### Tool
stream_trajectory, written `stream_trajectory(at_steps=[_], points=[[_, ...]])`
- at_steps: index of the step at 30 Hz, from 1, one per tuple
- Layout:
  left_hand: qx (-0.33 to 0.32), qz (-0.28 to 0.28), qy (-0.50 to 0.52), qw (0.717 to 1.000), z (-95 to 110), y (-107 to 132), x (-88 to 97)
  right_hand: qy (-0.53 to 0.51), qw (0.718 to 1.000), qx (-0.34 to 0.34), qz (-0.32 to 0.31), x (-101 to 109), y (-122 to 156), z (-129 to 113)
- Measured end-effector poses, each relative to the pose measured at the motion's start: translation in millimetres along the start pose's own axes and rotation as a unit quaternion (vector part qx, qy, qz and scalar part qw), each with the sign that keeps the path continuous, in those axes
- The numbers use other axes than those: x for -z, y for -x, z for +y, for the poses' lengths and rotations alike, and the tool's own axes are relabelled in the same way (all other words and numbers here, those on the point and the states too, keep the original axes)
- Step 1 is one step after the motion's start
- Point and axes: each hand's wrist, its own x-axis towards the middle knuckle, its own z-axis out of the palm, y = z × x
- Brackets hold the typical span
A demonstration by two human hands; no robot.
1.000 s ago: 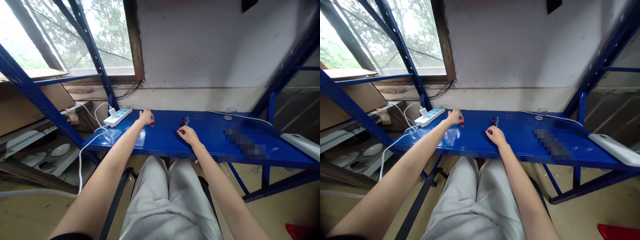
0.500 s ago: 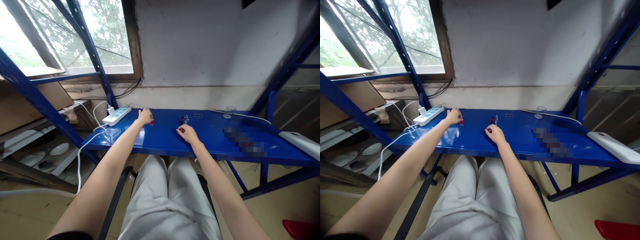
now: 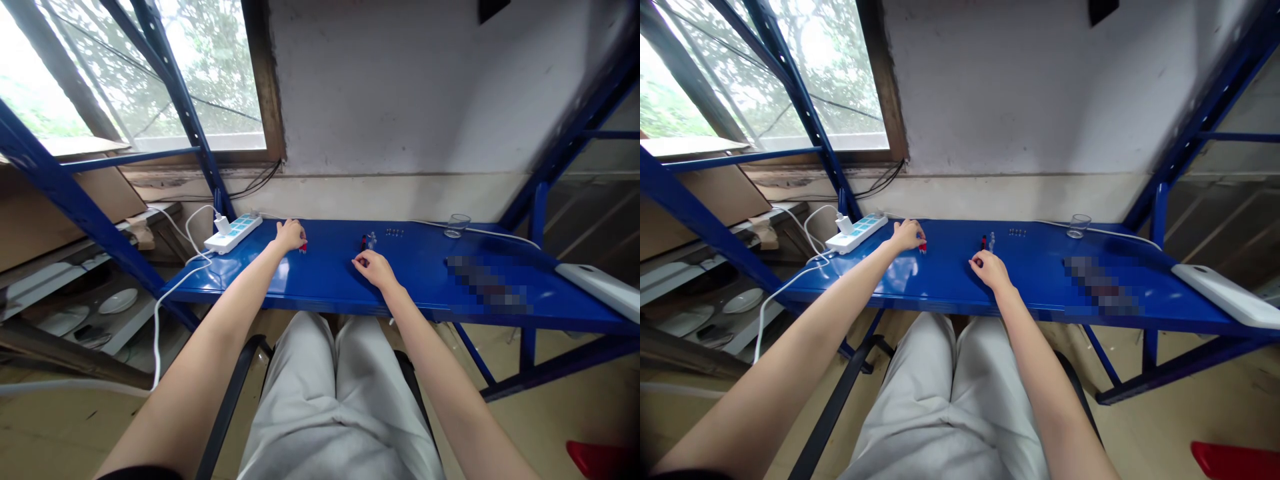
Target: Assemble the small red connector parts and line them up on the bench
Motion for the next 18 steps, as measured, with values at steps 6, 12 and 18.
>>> stream_trajectory(at_steps=[6, 12, 18], points=[[0.001, -0.001, 0.002, 1.0, -1, 0, -1.5, -0.022, 0.999, -0.001, 0.048, 6, 3, -8], [-0.03, 0.068, 0.028, 0.997, 14, 7, 5.7, 0.001, 0.96, -0.105, 0.26, 17, 8, -10], [-0.157, 0.123, 0.07, 0.977, 66, 24, 8.3, 0.045, 0.939, -0.236, 0.247, 18, 3, 9]])
